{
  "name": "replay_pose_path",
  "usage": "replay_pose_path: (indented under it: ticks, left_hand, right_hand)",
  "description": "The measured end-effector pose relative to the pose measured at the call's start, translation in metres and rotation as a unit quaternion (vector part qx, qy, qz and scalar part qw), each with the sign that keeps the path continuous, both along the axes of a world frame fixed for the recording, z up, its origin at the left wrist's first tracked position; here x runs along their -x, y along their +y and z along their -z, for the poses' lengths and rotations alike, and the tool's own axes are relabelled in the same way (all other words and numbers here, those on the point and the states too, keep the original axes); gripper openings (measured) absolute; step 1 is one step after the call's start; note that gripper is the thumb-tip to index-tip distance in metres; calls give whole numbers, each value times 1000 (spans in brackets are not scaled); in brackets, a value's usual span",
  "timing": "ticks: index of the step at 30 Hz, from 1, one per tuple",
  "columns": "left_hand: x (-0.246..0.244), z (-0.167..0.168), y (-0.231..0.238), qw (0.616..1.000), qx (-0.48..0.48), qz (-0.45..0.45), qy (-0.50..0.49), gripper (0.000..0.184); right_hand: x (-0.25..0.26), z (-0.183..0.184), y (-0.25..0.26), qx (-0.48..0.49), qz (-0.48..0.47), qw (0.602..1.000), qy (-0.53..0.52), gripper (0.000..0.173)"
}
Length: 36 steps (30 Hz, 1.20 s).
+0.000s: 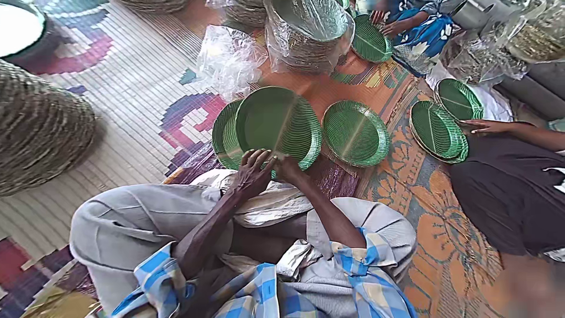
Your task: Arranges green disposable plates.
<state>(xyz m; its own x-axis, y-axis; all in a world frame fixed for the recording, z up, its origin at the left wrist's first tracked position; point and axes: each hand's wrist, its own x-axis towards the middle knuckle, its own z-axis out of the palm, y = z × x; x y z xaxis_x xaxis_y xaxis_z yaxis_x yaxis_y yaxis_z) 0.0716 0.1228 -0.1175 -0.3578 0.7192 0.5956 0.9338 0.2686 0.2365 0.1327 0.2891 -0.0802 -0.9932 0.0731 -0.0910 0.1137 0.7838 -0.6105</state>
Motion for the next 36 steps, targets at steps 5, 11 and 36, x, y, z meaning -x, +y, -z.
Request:
replay_pose_path:
  ticks: [5,11,36]
  left_hand:
    - [7,-15,2,887,385,-15,-255,38]
    - [8,-17,5,876,395,-26,-274,43]
    - [5,0,-1,998,-26,16,-46,27]
  right_hand:
    - [-8,10,41,2,76,997,33,26]
    - [-37,20,165,-150,332,926,-96,44]
    - [-1,-43,81,-117,178,927,309,23]
